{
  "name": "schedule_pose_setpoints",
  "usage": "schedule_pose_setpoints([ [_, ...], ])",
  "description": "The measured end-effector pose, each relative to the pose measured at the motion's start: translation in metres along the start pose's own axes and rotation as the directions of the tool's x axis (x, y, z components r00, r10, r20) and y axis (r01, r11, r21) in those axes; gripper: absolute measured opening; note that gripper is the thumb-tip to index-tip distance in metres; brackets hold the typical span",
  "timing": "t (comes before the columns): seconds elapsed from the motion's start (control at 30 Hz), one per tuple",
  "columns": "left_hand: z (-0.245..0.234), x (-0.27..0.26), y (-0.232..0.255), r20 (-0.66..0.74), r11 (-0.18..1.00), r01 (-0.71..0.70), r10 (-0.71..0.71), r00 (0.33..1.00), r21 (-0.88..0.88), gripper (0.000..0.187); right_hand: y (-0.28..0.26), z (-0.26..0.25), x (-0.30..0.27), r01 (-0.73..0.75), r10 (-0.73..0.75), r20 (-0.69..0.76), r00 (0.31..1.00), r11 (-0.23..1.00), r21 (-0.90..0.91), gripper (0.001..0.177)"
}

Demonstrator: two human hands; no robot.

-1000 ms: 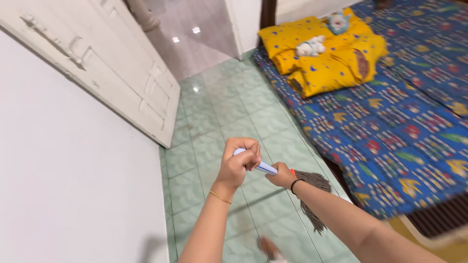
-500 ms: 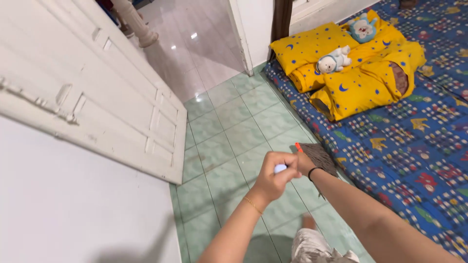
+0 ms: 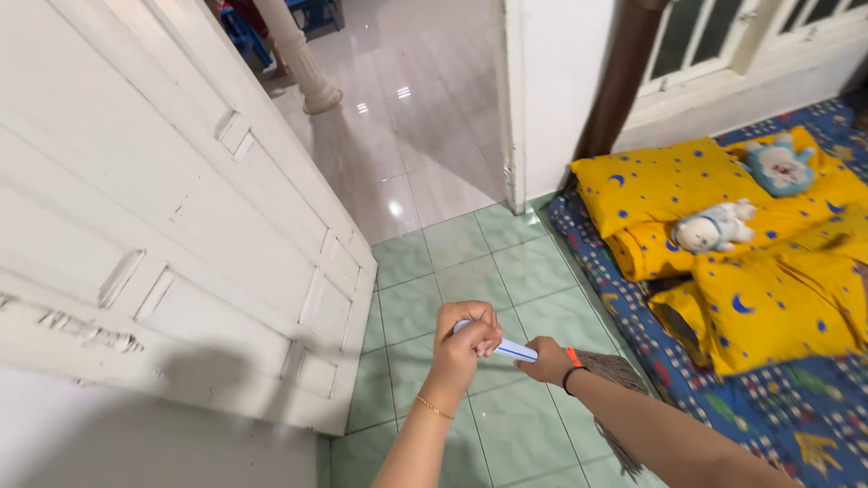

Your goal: Mopping the tiled floor throughout several rooms in a house.

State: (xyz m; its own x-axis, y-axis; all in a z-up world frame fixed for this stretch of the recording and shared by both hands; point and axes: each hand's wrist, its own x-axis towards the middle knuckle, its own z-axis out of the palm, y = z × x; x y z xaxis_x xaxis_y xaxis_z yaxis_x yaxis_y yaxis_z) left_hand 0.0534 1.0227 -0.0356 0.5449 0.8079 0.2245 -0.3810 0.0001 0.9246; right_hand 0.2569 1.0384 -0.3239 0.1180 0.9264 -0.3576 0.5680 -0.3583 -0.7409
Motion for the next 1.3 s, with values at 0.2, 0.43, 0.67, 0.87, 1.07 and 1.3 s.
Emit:
schedule_pose_setpoints([
  [0.2, -0.09, 0.098, -0.006, -0.009, 1.0, -0.028, 0.028, 1.0, 0.003, 0.025, -0.033, 0.007, 0.161, 0.061, -0.064, -0.024, 0.998, 0.993, -0.096, 0.031],
  [0.43, -0.175, 0.229, -0.01, 0.06, 0.997, -0.002, -0.002, 0.998, 0.075, 0.028, -0.089, -0.027, 0.302, 0.106, -0.116, -0.113, 0.987, 0.991, -0.087, 0.031],
  [0.67, -0.257, 0.333, -0.018, 0.05, 0.992, -0.03, 0.025, 0.998, 0.123, 0.025, -0.121, -0.046, 0.422, 0.135, -0.154, -0.167, 0.974, 0.984, -0.117, 0.021],
  [0.87, -0.364, 0.387, -0.023, -0.299, 0.995, -0.101, 0.101, 0.949, 0.014, 0.01, -0.174, -0.011, 0.538, 0.215, -0.22, -0.035, 0.975, 0.971, -0.107, 0.021],
  [1.07, -0.432, 0.402, -0.002, -0.628, 0.987, -0.162, 0.11, 0.77, -0.025, 0.003, -0.235, 0.048, 0.64, 0.588, -0.563, 0.175, 0.808, 0.792, -0.167, 0.014],
  [1.3, -0.435, 0.386, 0.052, -0.692, 0.962, -0.107, 0.257, 0.674, 0.253, 0.022, -0.339, 0.141, 0.659, 0.724, -0.737, 0.262, 0.623, 0.67, 0.162, 0.019],
])
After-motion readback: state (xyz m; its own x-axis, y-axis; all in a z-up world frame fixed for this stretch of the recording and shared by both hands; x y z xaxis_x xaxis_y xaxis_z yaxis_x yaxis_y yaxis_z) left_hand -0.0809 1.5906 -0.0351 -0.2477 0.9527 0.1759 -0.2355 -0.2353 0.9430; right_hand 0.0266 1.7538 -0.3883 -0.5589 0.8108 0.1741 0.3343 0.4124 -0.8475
